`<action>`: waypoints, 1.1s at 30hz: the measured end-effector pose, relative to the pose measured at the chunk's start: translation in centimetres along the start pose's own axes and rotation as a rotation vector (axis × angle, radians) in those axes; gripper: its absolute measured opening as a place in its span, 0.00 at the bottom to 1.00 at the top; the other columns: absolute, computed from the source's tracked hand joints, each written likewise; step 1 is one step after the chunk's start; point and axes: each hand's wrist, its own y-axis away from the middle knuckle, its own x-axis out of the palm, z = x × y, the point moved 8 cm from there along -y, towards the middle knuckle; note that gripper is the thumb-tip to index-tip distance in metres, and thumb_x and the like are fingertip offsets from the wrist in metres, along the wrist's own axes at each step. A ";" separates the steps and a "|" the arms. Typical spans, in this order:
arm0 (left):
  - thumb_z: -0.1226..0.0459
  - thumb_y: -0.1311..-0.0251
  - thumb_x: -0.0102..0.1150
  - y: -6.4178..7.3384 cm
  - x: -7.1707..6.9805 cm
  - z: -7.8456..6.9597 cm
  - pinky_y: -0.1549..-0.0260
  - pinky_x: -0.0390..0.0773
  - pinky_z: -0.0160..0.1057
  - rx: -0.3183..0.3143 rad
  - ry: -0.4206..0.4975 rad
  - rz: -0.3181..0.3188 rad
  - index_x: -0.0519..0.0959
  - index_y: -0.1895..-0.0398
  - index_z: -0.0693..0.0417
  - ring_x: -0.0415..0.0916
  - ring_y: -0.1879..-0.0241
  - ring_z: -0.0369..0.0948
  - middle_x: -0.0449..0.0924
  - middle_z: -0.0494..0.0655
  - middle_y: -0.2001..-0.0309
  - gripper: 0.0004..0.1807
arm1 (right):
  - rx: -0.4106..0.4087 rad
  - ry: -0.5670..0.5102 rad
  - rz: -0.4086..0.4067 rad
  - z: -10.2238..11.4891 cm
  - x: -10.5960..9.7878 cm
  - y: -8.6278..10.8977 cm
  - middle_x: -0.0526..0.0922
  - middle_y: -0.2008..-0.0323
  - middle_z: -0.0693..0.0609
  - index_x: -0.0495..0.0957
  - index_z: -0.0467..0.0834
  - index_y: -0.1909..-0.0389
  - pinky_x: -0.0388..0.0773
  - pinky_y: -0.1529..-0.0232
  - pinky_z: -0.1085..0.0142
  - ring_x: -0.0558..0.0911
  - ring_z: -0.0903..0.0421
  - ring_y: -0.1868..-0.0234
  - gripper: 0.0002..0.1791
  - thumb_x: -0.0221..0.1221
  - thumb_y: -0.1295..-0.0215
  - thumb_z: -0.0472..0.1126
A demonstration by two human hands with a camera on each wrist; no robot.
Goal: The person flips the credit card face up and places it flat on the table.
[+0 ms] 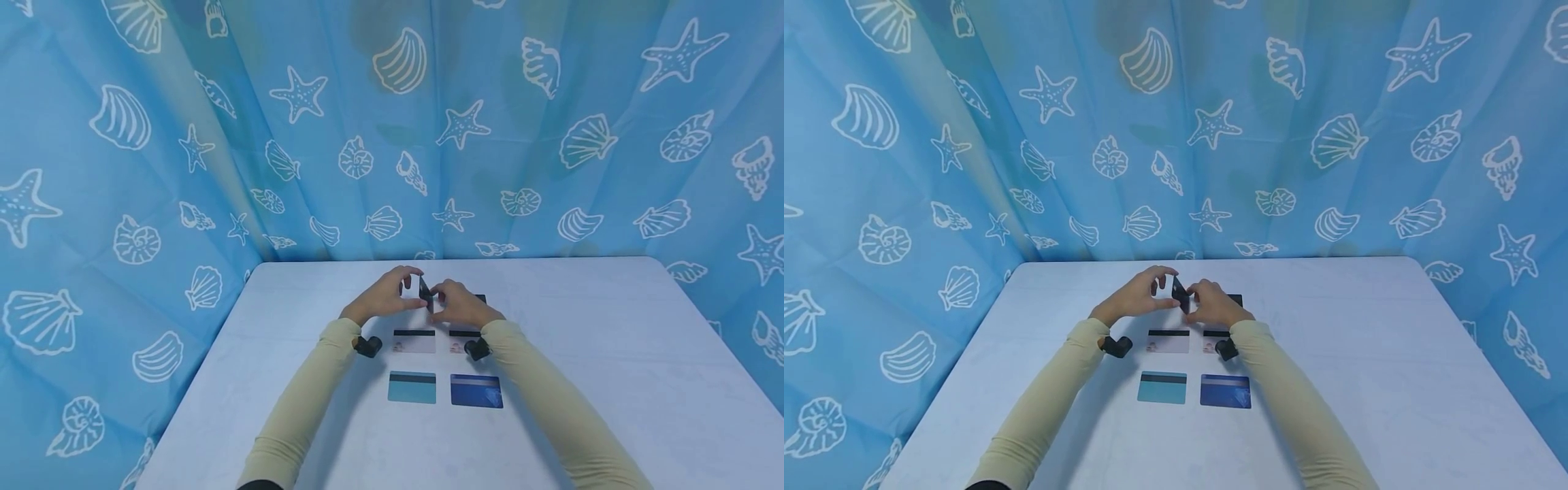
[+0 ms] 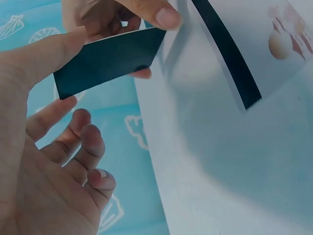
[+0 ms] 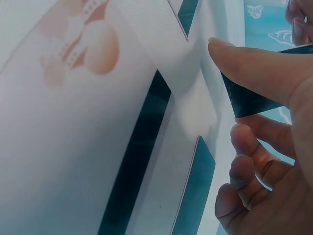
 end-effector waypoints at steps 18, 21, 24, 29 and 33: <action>0.49 0.39 0.72 0.8 -0.6 2.6 0.51 0.78 0.45 -0.091 -0.010 -0.049 0.70 0.28 0.45 0.73 0.50 0.46 0.76 0.50 0.46 0.38 | 0.045 0.035 -0.022 0.2 -0.9 0.4 0.77 0.47 0.42 0.77 0.39 0.35 0.76 0.42 0.48 0.73 0.47 0.47 0.39 0.77 0.46 0.50; 0.49 0.39 0.72 0.9 -0.6 2.9 0.50 0.78 0.46 -0.100 -0.007 -0.052 0.70 0.28 0.45 0.73 0.49 0.46 0.75 0.50 0.46 0.38 | 0.052 0.041 -0.025 0.1 -0.9 0.3 0.77 0.47 0.43 0.77 0.40 0.35 0.76 0.42 0.48 0.73 0.47 0.46 0.39 0.77 0.46 0.50; 0.50 0.40 0.73 1.0 -0.6 3.1 0.50 0.78 0.48 -0.104 0.001 -0.060 0.70 0.28 0.45 0.74 0.48 0.49 0.75 0.50 0.46 0.37 | 0.051 0.061 -0.033 0.0 -1.0 0.2 0.77 0.46 0.43 0.77 0.40 0.35 0.76 0.42 0.48 0.72 0.47 0.45 0.39 0.77 0.46 0.51; 0.52 0.40 0.73 1.1 -0.7 3.5 0.48 0.78 0.48 -0.115 0.002 -0.070 0.71 0.29 0.47 0.74 0.48 0.49 0.75 0.50 0.46 0.37 | 0.046 0.076 -0.039 0.0 -1.0 -0.1 0.77 0.46 0.43 0.78 0.41 0.35 0.76 0.42 0.48 0.72 0.47 0.45 0.39 0.77 0.46 0.51; 0.53 0.40 0.74 1.1 -0.6 3.8 0.48 0.77 0.48 -0.130 -0.008 -0.070 0.72 0.30 0.47 0.73 0.50 0.47 0.75 0.50 0.47 0.36 | 0.038 0.070 -0.046 0.0 -1.2 0.0 0.77 0.45 0.43 0.78 0.41 0.36 0.76 0.40 0.48 0.72 0.46 0.44 0.38 0.78 0.46 0.51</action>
